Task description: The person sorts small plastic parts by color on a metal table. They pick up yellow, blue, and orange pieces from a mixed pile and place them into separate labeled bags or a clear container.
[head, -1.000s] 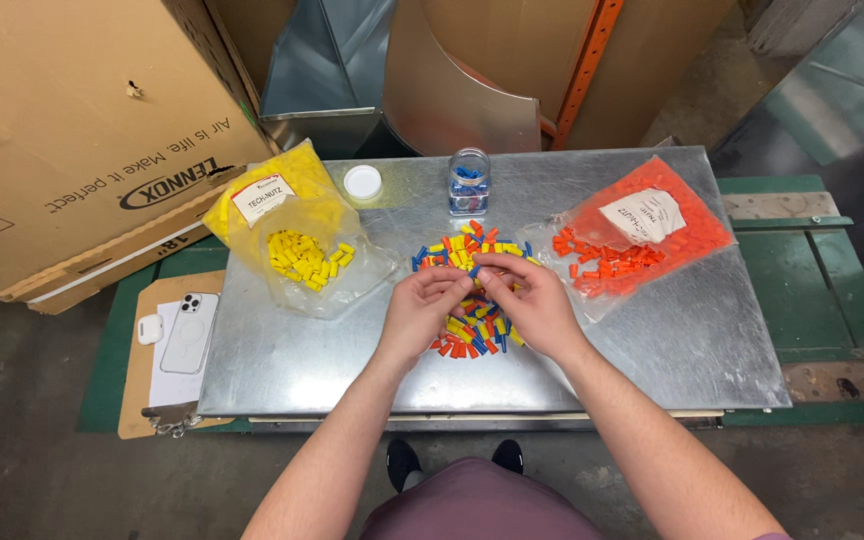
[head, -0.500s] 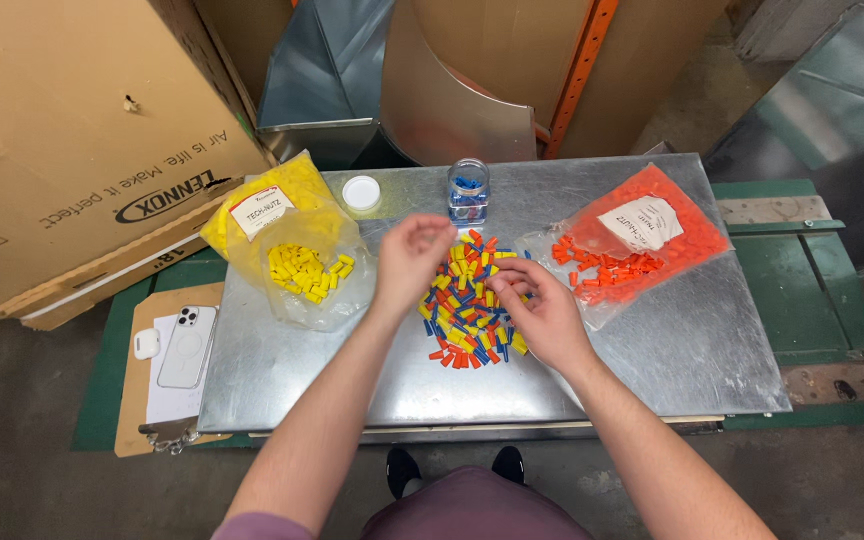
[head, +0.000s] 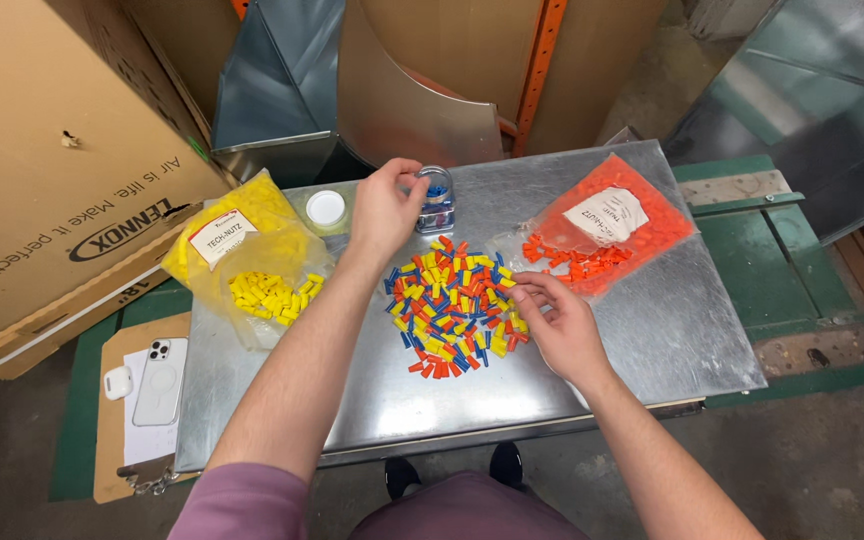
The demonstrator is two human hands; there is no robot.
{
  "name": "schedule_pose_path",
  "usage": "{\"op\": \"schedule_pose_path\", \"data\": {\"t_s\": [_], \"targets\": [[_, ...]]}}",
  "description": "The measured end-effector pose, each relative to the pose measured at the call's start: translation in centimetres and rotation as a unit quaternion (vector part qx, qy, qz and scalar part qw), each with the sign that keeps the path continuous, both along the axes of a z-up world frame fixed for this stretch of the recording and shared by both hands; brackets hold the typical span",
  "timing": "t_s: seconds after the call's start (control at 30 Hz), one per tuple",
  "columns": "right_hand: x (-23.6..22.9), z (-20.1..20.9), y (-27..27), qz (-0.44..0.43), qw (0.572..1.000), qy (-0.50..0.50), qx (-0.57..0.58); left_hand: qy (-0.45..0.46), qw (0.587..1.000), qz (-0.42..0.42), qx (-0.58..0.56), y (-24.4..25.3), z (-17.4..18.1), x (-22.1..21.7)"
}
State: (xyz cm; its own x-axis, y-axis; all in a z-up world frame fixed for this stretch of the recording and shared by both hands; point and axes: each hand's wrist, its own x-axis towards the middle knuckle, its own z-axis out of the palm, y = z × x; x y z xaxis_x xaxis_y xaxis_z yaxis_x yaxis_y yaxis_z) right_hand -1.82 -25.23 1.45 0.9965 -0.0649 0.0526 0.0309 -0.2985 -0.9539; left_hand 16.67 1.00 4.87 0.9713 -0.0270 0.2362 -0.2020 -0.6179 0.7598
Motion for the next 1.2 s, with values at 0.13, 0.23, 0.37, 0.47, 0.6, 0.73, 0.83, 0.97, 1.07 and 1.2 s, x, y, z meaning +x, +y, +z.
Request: {"op": "schedule_pose_path", "data": {"t_s": [0.13, 0.23, 0.37, 0.47, 0.6, 0.73, 0.83, 0.97, 1.07, 1.2], "targets": [[0.2, -0.3, -0.9, 0.002, 1.000, 0.009, -0.013, -0.002, 0.998, -0.007, -0.064, 1.3, 0.4, -4.9], [0.3, -0.9, -0.9, 0.007, 1.000, 0.007, -0.022, 0.038, 0.996, -0.002, -0.083, 1.7, -0.2, -10.3], [0.7, -1.0, -0.5, 0.020, 0.999, -0.002, -0.051, 0.070, 0.992, -0.002, -0.102, 2.7, -4.8, -15.4], [0.5, 0.0, -0.1, 0.034, 0.991, -0.006, -0.131, 0.074, 0.993, 0.036, -0.080, 3.5, -5.6, -18.6], [0.2, 0.5, 0.5, 0.089, 0.957, -0.024, -0.275, 0.085, 0.992, 0.078, -0.048, 4.2, -6.4, -21.1], [0.4, 0.2, 1.2, 0.112, 0.943, -0.042, -0.310, 0.073, 0.994, 0.084, 0.009, 4.2, -6.4, -21.4], [0.5, 1.0, 2.0, 0.122, 0.945, -0.039, -0.302, 0.064, 0.995, 0.064, 0.037, 3.7, -4.6, -20.3], [0.5, 2.3, 2.8, 0.138, 0.941, -0.042, -0.305, 0.070, 0.993, 0.051, 0.078, 3.8, -7.1, -16.3], [0.4, 2.6, 2.9, 0.152, 0.940, -0.040, -0.302, 0.053, 0.992, 0.044, 0.108, 3.2, -7.6, -14.1], [0.2, 2.7, 2.6, 0.153, 0.940, -0.057, -0.298, 0.071, 0.984, 0.034, 0.159, 2.3, -6.7, -12.6]]}}
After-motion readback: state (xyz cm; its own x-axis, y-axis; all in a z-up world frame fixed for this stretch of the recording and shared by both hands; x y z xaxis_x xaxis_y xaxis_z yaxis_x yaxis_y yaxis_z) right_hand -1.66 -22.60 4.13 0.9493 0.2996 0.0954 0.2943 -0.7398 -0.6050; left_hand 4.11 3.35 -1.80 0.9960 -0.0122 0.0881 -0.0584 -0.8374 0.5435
